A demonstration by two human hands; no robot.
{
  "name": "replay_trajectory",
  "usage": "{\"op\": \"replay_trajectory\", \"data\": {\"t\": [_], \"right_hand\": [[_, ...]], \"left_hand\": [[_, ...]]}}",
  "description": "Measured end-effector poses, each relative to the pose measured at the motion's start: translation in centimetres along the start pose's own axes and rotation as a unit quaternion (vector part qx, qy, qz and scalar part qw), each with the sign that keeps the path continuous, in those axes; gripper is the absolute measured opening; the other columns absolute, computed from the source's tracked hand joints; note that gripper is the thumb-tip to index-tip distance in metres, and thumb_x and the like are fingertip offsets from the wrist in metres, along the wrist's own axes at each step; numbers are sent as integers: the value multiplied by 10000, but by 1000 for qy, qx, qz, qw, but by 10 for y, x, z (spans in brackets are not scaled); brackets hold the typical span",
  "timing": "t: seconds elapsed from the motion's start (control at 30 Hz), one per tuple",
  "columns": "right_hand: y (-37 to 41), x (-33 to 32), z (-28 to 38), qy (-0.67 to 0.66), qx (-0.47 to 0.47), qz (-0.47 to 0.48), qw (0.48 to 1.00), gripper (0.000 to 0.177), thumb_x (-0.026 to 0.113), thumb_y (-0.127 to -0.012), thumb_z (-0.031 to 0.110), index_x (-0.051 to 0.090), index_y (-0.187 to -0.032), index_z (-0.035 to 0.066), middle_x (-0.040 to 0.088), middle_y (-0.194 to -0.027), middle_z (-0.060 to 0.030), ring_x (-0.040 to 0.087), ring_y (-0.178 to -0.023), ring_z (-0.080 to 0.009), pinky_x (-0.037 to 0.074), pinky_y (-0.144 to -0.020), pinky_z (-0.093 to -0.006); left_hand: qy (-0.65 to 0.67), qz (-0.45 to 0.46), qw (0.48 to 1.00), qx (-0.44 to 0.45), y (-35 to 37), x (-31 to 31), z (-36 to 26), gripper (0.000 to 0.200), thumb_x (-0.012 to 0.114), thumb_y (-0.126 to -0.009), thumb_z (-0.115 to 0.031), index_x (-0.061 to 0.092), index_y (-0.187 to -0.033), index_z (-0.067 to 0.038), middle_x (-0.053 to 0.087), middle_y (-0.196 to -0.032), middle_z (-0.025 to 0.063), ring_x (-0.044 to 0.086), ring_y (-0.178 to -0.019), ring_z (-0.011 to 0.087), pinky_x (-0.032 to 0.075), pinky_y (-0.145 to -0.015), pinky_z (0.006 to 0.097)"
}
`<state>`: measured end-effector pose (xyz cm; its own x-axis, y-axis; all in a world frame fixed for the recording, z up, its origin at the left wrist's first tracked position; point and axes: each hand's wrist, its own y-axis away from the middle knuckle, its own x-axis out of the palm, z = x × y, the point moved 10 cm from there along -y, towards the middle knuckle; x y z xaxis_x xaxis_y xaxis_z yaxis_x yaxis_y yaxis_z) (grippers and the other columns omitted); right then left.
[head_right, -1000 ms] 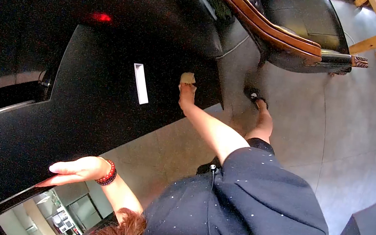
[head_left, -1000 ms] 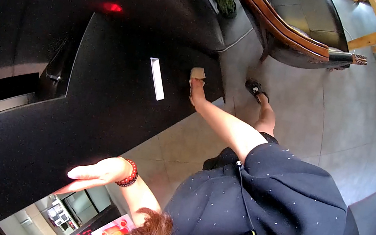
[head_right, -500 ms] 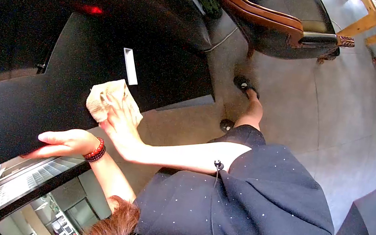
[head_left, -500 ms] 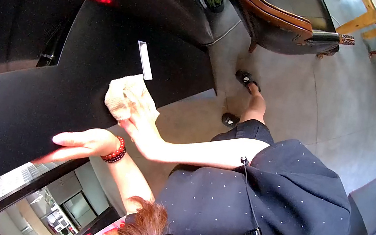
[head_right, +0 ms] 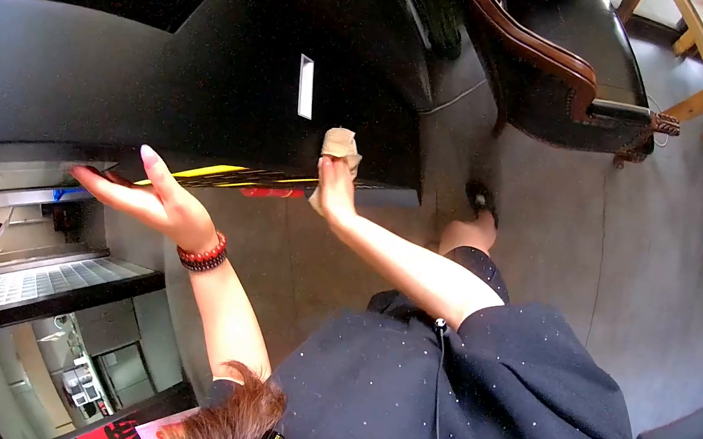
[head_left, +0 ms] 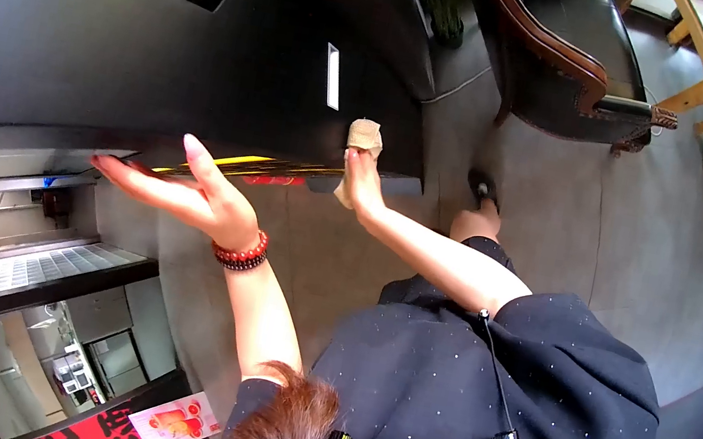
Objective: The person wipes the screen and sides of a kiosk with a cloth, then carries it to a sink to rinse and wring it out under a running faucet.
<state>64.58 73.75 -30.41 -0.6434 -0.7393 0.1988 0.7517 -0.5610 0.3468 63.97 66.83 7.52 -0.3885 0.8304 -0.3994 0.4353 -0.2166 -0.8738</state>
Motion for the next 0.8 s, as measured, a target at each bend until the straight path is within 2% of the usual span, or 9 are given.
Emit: {"op": "replay_trajectory", "data": {"t": [0.07, 0.13, 0.23, 0.27, 0.4, 0.47, 0.63, 0.77, 0.8], "right_hand": [[23, 9, 69, 17, -179, -54, 982, 426, 326, -935, 311, 376, -1252, 32, 434, -1213, -187, 393, -1148, -320, 301, -963, -360], [54, 17, 135, -44, -227, -62, 971, 367, 419, -887, 231, 432, -1161, -13, 404, -1193, -210, 370, -1144, -345, 297, -958, -415], [74, 45, 207, -27, -252, 77, 964, 387, 432, -891, 214, 419, -1207, -9, 348, -1290, -206, 295, -1229, -342, 226, -1025, -401], [80, 50, 228, -46, -301, 54, 951, 219, 482, -844, 69, 522, -1052, 12, 427, -1234, -174, 349, -1199, -326, 267, -987, -375], [129, 59, 339, 68, -582, 11, 810, 304, 602, -732, 20, 543, -1030, 43, 359, -1318, -209, 355, -1178, -391, 282, -954, -495], [142, 65, 373, 74, -637, 15, 767, 413, 637, -676, 43, 563, -1074, 120, 346, -1349, -167, 394, -1127, -417, 308, -927, -516], [133, 72, 353, 146, -690, 59, 707, 574, 641, -654, 143, 511, -1201, 262, 335, -1375, -87, 267, -1256, -438, 227, -1003, -616], [98, 50, 241, 186, -672, 108, 709, 602, 689, -611, 134, 528, -1190, 158, 366, -1341, -137, 290, -1260, -400, 216, -1030, -578], [93, 41, 221, 200, -660, 114, 715, 529, 663, -661, 46, 545, -1167, 148, 386, -1296, -199, 382, -1191, -408, 316, -986, -508]], "left_hand": [[19, -6, 1000, -22, 11, -13, 7, 664, 508, -868, -126, 109, -1376, 29, 103, -1433, 218, 154, -1325, 324, 135, -1075, 442], [33, -6, 998, -54, 24, -25, 14, 641, 501, -872, -124, 130, -1375, 19, 130, -1429, 206, 179, -1318, 314, 151, -1074, 443], [38, 5, 993, -108, 41, -30, 23, 587, 478, -887, -122, 172, -1375, -10, 171, -1424, 178, 230, -1301, 308, 192, -1066, 444], [41, 4, 992, -118, 48, -31, 26, 569, 475, -888, -122, 193, -1369, -10, 177, -1420, 179, 242, -1297, 307, 222, -1054, 442], [110, 5, 980, -165, 61, -27, 20, 575, 493, -884, -130, 198, -1361, -2, 192, -1406, 185, 280, -1274, 309, 253, -1036, 429], [5, 39, 992, -119, 55, -31, 5, 560, 475, -895, -125, 191, -1362, -5, 182, -1410, 178, 294, -1265, 306, 266, -1030, 428], [106, -18, 977, -187, 62, -35, 11, 534, 448, -910, -152, 195, -1355, 0, 192, -1403, 171, 323, -1247, 314, 283, -1022, 432], [88, -15, 978, -189, 70, -32, 0, 502, 411, -917, -151, 205, -1348, 3, 205, -1394, 173, 348, -1230, 322, 292, -1016, 441], [89, -8, 978, -186, 73, -28, -2, 499, 406, -918, -151, 206, -1348, 3, 206, -1394, 174, 350, -1228, 323, 293, -1015, 442]]}}
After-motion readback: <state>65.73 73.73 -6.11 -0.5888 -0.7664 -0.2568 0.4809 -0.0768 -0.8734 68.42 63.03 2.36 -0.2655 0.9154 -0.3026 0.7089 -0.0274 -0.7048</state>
